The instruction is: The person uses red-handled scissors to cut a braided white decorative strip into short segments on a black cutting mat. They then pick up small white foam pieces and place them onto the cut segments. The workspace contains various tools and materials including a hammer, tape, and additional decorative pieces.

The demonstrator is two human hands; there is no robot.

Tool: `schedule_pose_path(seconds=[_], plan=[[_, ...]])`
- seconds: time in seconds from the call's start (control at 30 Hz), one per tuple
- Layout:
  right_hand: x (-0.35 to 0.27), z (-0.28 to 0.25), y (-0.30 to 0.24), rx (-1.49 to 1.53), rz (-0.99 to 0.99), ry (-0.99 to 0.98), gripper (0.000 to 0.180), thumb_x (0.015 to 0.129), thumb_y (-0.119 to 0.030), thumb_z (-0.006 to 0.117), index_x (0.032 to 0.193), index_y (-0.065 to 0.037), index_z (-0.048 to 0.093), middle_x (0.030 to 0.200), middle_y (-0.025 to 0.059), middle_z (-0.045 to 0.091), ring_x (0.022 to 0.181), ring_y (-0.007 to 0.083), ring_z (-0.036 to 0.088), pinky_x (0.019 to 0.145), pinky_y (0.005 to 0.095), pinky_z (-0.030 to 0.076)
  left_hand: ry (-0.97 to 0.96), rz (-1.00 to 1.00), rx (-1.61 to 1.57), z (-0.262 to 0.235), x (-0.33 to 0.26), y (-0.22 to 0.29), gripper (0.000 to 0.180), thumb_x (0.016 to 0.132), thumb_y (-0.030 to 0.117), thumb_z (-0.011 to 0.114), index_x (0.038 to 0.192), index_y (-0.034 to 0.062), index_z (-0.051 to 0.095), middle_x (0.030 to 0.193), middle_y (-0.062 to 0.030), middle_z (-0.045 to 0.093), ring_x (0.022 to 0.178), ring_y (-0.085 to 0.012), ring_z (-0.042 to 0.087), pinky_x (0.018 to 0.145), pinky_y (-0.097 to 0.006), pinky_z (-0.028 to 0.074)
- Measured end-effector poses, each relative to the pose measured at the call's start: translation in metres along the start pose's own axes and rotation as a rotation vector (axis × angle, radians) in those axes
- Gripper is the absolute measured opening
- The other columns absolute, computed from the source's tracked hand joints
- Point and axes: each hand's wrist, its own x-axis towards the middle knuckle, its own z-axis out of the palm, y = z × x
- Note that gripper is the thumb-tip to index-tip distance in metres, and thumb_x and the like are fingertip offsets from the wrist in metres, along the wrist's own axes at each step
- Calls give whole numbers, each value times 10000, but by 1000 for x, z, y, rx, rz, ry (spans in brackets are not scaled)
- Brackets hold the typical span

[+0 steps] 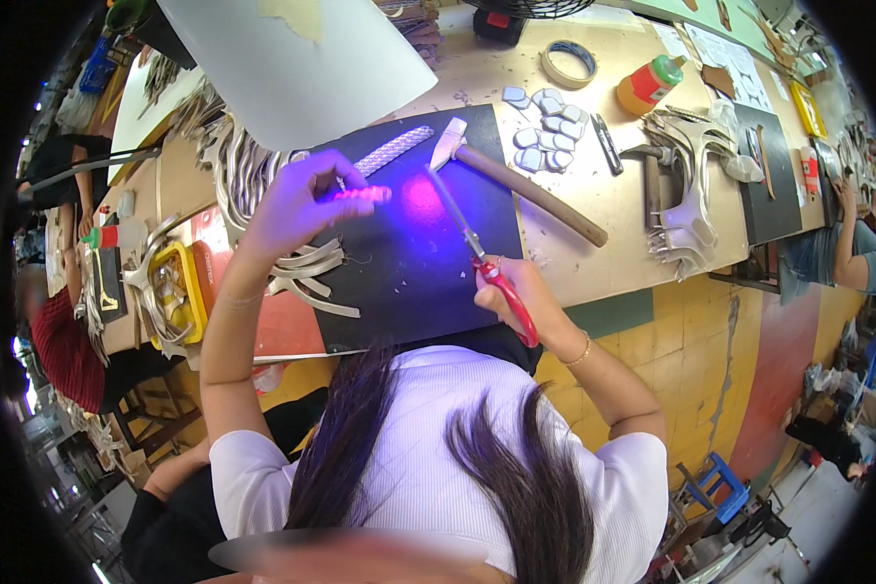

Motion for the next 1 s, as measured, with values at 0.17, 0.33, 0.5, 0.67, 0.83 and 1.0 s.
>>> schedule_pose_path(seconds=[0.17, 0.33, 0.5, 0.67, 0.83, 1.0], plan=[[-3, 13, 21, 212, 78, 49, 747, 825, -826, 447, 777, -82, 491, 565, -32, 431, 453, 53, 441, 405, 194, 336, 387, 112, 508, 2, 54, -46, 296, 829, 216, 779, 1042, 19, 716, 884, -64, 723, 793, -120, 651, 721, -283, 505], [-7, 21, 32, 196, 83, 82, 757, 811, -833, 440, 739, -81, 485, 576, -25, 446, 445, 68, 479, 411, 213, 381, 478, 157, 393, 23, 101, -97, 324, 834, 301, 763, 1028, 43, 739, 909, -87, 734, 814, -144, 662, 784, -298, 514], [-5, 22, 39, 189, 42, 112, 708, 845, -775, 479, 742, -74, 488, 561, -21, 463, 449, 74, 497, 416, 226, 394, 383, 93, 452, 12, 136, -127, 377, 914, 251, 672, 1203, 9, 664, 1118, -109, 708, 981, -141, 637, 920, -280, 486], [-5, 22, 45, 158, 68, 113, 449, 946, -484, 576, 757, -83, 506, 556, -25, 463, 456, 71, 503, 417, 239, 392, 392, 308, 617, -2, 191, -136, 319, 904, 258, 639, 1136, 41, 673, 1070, -116, 708, 946, -187, 645, 863, -325, 487], [-3, 30, 42, 289, 175, 184, 446, 905, -507, 592, 745, -100, 502, 548, -41, 430, 422, 67, 432, 389, 236, 311, 467, 469, 603, 14, 233, -160, 271, 895, 264, 606, 1070, 72, 682, 1022, -122, 709, 911, -232, 654, 807, -370, 487], [-4, 31, 45, 257, 30, 202, 709, 833, -781, 511, 735, -79, 469, 565, -31, 400, 419, 60, 414, 387, 212, 314, 492, 695, 145, 18, 277, -183, 236, 885, 270, 573, 1003, 103, 691, 973, -129, 710, 877, -277, 662, 750, -415, 488]])
